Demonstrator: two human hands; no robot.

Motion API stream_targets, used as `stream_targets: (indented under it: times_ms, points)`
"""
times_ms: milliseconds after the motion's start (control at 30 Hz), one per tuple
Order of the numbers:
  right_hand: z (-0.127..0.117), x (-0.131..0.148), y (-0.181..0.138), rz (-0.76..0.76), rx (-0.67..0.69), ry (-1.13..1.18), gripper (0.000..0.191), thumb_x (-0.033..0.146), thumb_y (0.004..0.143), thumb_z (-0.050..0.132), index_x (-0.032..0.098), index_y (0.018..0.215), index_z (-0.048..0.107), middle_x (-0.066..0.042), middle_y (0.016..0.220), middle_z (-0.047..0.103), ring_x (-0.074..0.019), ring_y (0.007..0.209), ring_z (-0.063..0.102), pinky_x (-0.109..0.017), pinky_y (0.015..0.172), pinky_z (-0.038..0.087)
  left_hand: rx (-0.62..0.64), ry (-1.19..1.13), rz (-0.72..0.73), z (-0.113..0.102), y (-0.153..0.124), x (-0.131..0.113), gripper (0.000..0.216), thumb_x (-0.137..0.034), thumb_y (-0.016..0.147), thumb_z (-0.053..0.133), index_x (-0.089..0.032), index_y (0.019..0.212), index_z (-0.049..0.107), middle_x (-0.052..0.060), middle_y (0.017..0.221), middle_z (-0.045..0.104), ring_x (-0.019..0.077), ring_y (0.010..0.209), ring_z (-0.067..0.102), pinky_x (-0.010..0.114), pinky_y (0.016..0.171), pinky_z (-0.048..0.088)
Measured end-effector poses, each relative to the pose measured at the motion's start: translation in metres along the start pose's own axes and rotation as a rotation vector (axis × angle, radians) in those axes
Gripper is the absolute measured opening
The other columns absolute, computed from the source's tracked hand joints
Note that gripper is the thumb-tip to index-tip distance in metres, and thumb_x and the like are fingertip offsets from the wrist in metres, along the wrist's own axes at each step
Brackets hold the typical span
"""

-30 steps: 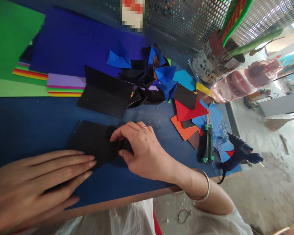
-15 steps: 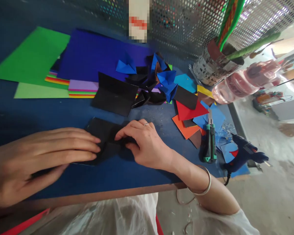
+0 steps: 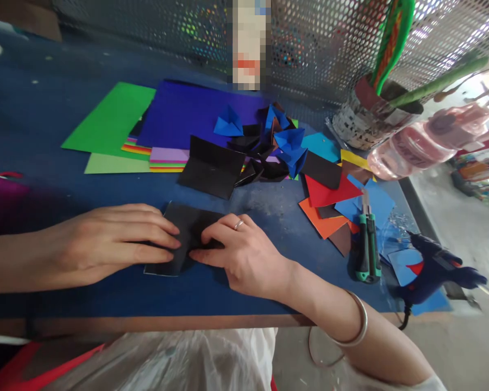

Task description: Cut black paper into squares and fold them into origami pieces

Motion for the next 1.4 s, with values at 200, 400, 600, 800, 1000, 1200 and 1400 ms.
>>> stream_targets:
  times_ms: [200, 400, 600, 800, 1000, 1200, 1400]
  points:
    - [0.005, 0.006, -0.001, -0.186, 0.040, -0.021, 0.041, 0.004, 0.103, 0.049, 0.021, 0.122, 0.081, -0.006, 0.121, 0.078, -0.0215, 0.111, 0.061, -0.036, 0.088, 0.048, -0.082, -0.092, -0.167, 0.012, 0.001, 0.006, 0.017, -0.017, 0.108, 0.063, -0.030, 0.107, 0.074, -0.004, 0.097, 0.083, 0.0171, 0.101, 0.077, 0.032, 0.102, 0.053]
    - [0.008, 0.007, -0.002, -0.200, 0.038, -0.042, 0.038, 0.008, 0.107, 0.049, 0.022, 0.122, 0.080, -0.006, 0.120, 0.078, -0.0196, 0.112, 0.061, -0.035, 0.089, 0.048, -0.088, -0.187, -0.239, 0.019, -0.002, 0.005, 0.013, -0.022, 0.109, 0.065, -0.031, 0.108, 0.075, -0.002, 0.098, 0.081, 0.0185, 0.098, 0.073, 0.032, 0.098, 0.055]
    - [0.009, 0.007, -0.002, -0.208, 0.071, -0.072, 0.039, 0.008, 0.107, 0.049, 0.023, 0.129, 0.078, -0.006, 0.123, 0.078, -0.0203, 0.112, 0.061, -0.036, 0.090, 0.048, -0.067, -0.279, -0.266, 0.020, -0.002, 0.007, 0.014, -0.020, 0.107, 0.067, -0.031, 0.103, 0.075, -0.002, 0.097, 0.080, 0.0185, 0.100, 0.071, 0.029, 0.096, 0.057]
    - [0.008, 0.008, -0.002, -0.217, 0.079, -0.089, 0.038, 0.011, 0.109, 0.048, 0.023, 0.130, 0.078, -0.006, 0.123, 0.078, -0.0203, 0.111, 0.060, -0.035, 0.090, 0.049, -0.083, -0.262, -0.295, 0.021, -0.002, 0.006, 0.015, -0.023, 0.108, 0.065, -0.030, 0.098, 0.074, -0.003, 0.094, 0.078, 0.0176, 0.096, 0.071, 0.029, 0.093, 0.056]
    - [0.007, 0.011, -0.001, -0.223, 0.061, -0.086, 0.037, 0.010, 0.109, 0.047, 0.020, 0.127, 0.078, -0.005, 0.122, 0.079, -0.0195, 0.110, 0.061, -0.034, 0.092, 0.048, -0.202, -0.121, -0.326, 0.027, 0.000, 0.004, 0.015, -0.031, 0.109, 0.066, -0.026, 0.096, 0.071, -0.002, 0.093, 0.074, 0.0174, 0.089, 0.069, 0.029, 0.085, 0.053]
    - [0.007, 0.011, -0.001, -0.222, 0.047, -0.076, 0.035, 0.010, 0.110, 0.048, 0.018, 0.126, 0.078, -0.005, 0.121, 0.079, -0.0201, 0.109, 0.060, -0.035, 0.090, 0.048, -0.214, 0.041, -0.321, 0.032, 0.003, 0.003, 0.011, -0.025, 0.107, 0.066, -0.024, 0.097, 0.071, -0.001, 0.095, 0.073, 0.0191, 0.088, 0.066, 0.035, 0.083, 0.048]
    - [0.009, 0.010, -0.002, -0.223, 0.090, -0.081, 0.035, 0.010, 0.109, 0.050, 0.018, 0.130, 0.076, -0.007, 0.123, 0.077, -0.0204, 0.113, 0.059, -0.035, 0.093, 0.047, -0.186, 0.076, -0.326, 0.035, 0.003, 0.004, 0.011, -0.020, 0.105, 0.065, -0.024, 0.096, 0.069, 0.000, 0.092, 0.071, 0.0208, 0.086, 0.064, 0.037, 0.080, 0.044]
Point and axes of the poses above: each hand's wrist, its own y-axis towards the middle knuckle, its own z-axis out of the palm, x = y × z, the point moved 4 cm from there along y, towards the middle knuckle
